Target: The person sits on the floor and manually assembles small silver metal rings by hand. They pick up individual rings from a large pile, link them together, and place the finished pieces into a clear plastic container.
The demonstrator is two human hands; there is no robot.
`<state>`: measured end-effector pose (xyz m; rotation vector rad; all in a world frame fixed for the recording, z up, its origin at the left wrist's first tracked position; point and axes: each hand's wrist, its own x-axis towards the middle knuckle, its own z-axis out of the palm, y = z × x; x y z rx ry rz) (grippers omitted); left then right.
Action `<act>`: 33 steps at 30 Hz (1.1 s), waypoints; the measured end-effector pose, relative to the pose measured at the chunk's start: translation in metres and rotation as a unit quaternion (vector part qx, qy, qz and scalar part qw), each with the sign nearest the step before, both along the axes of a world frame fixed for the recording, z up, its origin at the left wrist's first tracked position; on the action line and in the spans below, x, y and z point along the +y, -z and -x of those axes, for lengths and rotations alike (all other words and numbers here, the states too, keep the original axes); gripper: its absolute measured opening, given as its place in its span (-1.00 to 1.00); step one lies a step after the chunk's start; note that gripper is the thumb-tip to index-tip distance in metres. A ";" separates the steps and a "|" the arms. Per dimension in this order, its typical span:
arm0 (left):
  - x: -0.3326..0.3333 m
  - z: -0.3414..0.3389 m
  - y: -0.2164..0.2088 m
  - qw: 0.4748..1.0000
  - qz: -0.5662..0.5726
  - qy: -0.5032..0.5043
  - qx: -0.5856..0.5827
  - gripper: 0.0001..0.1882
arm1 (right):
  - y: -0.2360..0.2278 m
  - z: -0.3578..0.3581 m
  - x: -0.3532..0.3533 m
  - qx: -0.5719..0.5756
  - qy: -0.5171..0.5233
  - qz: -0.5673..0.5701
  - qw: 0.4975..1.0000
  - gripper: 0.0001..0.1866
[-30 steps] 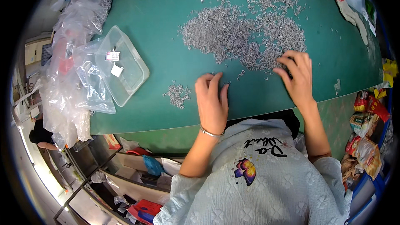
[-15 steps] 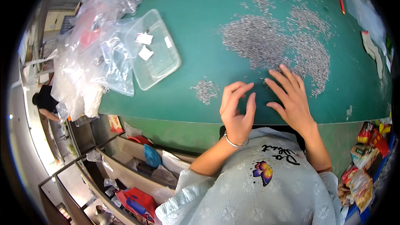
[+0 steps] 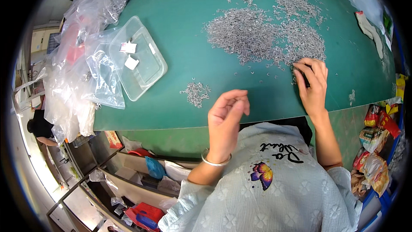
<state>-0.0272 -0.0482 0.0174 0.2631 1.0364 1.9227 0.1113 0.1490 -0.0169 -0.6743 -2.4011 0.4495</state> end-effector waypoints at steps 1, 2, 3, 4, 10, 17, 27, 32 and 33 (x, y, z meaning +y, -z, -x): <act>0.003 0.000 0.004 0.973 0.091 0.010 0.210 -0.64 | -0.002 0.000 -0.004 -0.010 -0.002 0.006 1.000 -0.79; 0.009 0.001 0.005 0.895 0.177 0.019 0.410 -0.61 | -0.004 0.000 -0.008 -0.019 -0.005 0.012 1.000 -0.76; 0.015 0.003 0.003 0.767 0.252 0.024 0.590 -0.58 | -0.007 0.001 -0.012 -0.025 -0.008 0.017 0.999 -0.74; 0.018 0.003 0.008 0.727 0.278 0.009 0.628 -0.53 | -0.008 0.002 -0.016 -0.035 -0.019 0.029 0.999 -0.70; 0.041 0.009 0.027 0.706 0.302 0.041 0.640 -0.55 | 0.007 -0.008 -0.006 -0.047 -0.042 -0.013 0.998 -0.72; 0.057 -0.006 0.028 0.902 0.133 -0.011 0.411 -0.59 | -0.004 -0.008 -0.015 -0.008 0.018 0.050 0.999 -0.70; 0.036 -0.009 0.031 0.768 0.243 -0.034 0.591 -0.69 | 0.008 0.011 -0.029 -0.017 -0.024 0.006 1.000 -0.86; 0.040 -0.009 0.039 0.739 0.270 -0.019 0.616 -0.74 | 0.000 0.004 -0.039 -0.008 -0.052 0.092 0.994 -0.88; 0.042 -0.010 0.039 0.729 0.273 -0.019 0.627 -0.75 | -0.001 0.004 -0.040 -0.016 -0.058 0.097 0.993 -0.88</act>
